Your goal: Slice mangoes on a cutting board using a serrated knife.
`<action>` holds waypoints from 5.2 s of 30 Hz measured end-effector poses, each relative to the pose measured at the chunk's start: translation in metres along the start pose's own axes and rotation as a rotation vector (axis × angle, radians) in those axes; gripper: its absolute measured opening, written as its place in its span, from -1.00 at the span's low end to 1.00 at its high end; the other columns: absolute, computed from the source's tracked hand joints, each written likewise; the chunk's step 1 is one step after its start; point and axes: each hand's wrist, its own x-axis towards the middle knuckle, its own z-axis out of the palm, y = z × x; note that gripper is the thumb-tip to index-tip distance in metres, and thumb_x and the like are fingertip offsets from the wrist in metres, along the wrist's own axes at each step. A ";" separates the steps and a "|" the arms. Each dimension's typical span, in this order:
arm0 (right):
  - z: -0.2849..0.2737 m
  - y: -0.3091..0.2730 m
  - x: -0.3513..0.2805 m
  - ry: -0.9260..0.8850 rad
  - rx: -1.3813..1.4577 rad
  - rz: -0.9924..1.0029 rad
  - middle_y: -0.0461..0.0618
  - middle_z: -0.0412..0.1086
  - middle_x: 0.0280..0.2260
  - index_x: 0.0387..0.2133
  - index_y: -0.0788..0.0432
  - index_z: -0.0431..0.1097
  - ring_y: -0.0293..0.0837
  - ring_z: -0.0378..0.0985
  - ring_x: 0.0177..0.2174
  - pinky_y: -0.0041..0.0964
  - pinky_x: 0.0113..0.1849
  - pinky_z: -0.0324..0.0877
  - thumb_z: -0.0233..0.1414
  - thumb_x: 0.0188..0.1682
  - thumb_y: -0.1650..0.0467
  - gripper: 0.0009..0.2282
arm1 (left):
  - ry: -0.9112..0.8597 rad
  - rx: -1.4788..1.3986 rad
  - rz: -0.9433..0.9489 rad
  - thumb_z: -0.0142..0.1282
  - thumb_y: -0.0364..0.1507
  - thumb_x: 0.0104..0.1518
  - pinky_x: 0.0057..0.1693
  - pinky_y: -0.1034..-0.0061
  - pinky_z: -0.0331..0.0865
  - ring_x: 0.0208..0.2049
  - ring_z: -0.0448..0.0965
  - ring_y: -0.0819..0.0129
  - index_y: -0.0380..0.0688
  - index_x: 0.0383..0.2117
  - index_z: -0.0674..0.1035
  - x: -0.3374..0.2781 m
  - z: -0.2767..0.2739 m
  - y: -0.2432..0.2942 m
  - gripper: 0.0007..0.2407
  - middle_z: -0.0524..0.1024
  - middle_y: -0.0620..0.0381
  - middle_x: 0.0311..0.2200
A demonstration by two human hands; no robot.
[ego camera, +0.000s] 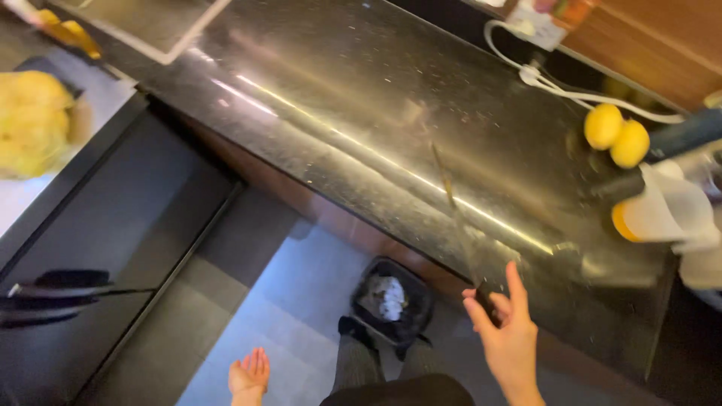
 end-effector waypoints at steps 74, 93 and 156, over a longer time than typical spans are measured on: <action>0.936 -0.386 -0.039 -1.175 0.092 0.058 -0.10 0.36 -0.55 -0.12 0.27 0.43 -0.34 0.20 -0.69 -0.42 -0.66 0.08 -0.09 0.12 0.25 -0.68 | 0.134 1.265 1.746 0.21 -0.43 0.05 0.28 0.07 0.21 0.13 0.40 -0.02 -0.18 0.07 0.47 0.001 0.222 0.806 -0.59 0.43 -0.07 0.07; 0.988 -0.433 -0.028 -0.989 0.289 0.257 0.02 0.48 -0.39 -0.25 0.29 0.34 -0.31 0.20 -0.70 -0.41 -0.66 0.10 -0.06 0.10 0.23 -0.70 | -0.255 1.469 1.235 0.45 -0.12 -0.26 0.27 0.22 0.32 0.23 0.37 0.05 -0.01 0.23 0.33 -0.010 0.410 0.917 -0.19 0.39 -0.01 0.19; 0.922 -0.490 -0.092 -1.122 -0.689 -0.688 0.27 0.51 -0.40 -0.24 0.08 0.41 0.35 0.53 -0.34 0.19 -0.31 0.38 -0.14 0.09 0.14 -0.69 | 0.079 0.768 1.633 0.43 -0.40 -0.03 0.24 0.20 0.45 0.22 0.39 -0.07 -0.04 0.19 0.37 -0.082 0.294 0.741 -0.39 0.26 -0.12 0.19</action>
